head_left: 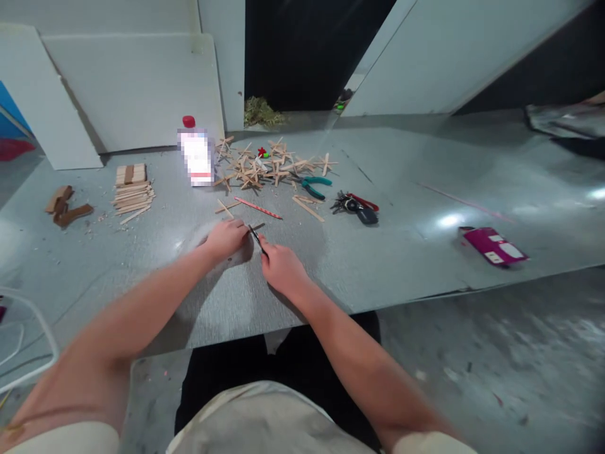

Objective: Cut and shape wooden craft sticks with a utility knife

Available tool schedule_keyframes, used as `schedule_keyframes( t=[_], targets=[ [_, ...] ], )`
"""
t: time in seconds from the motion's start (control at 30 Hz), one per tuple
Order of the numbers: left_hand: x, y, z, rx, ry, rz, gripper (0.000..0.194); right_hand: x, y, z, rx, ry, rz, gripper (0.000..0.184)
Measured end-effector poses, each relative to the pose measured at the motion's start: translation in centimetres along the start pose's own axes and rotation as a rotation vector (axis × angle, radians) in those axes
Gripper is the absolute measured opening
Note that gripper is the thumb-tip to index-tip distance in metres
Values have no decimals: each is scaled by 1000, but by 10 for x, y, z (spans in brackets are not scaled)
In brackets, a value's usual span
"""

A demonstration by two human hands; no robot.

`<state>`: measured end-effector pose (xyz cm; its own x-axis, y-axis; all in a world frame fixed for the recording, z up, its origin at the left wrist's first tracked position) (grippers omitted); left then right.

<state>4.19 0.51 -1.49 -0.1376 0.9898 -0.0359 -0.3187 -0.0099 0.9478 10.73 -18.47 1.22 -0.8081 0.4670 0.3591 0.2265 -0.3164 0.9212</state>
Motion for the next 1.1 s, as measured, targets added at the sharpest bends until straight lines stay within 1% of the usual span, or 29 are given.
schedule_keyframes(
  t=[0.07, 0.13, 0.2, 0.27, 0.33, 0.37, 0.4, 0.43, 0.5, 0.57, 0.7, 0.8, 0.97, 1.1],
  targets=[
    [0, -1, 0, -5, 4, 3, 37, 1, 1, -1, -12, 0, 4, 61],
    [1, -2, 0, -20, 7, 0, 38, 1, 2, -1, -20, 4, 10, 61],
    [2, -3, 0, -31, 5, -8, 37, 0, 3, -2, -20, 8, 15, 61],
    [4, -4, 0, -35, 10, -13, 31, 0, 3, -2, -12, 11, 21, 62],
    [7, -6, 1, -33, 18, -16, 32, 0, 5, -1, -1, 13, 28, 62],
    [8, -6, 1, -38, 19, -19, 38, 0, 6, -1, 2, 10, 31, 62],
    [9, -7, 1, -41, 23, -16, 30, 1, 7, -1, 5, 10, 34, 62],
    [9, -7, 1, -46, 23, -16, 31, 2, 9, -1, 4, 7, 35, 63],
    [9, -5, 1, -60, 14, -11, 30, 4, 13, -2, 18, 11, 34, 64],
    [8, -3, 1, -87, -2, -8, 35, 6, 16, -2, 43, 20, 27, 65],
    [5, 0, -1, -165, -16, 1, 21, 7, 20, 0, 83, 47, 15, 69],
    [3, 2, -2, -203, -20, 1, 29, 4, 23, 5, 127, 77, 28, 73],
    [-2, 6, -3, -208, -7, 3, 30, -6, 24, 19, 192, 117, 80, 69],
    [-5, 7, -5, -185, 12, 9, 35, -10, 22, 21, 211, 131, 105, 68]
  ],
)
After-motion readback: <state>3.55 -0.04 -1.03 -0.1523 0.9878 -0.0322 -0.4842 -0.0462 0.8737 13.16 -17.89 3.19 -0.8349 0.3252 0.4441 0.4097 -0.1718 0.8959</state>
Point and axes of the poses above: each hand's wrist, its own z-axis towards the middle knuckle, its own y-axis out of the back of the hand, x = y × z, the point moved 2 cm from there along z, towards the middle knuckle, and after that the axes turned 14 degrees about -x, right-handed, at the moved point
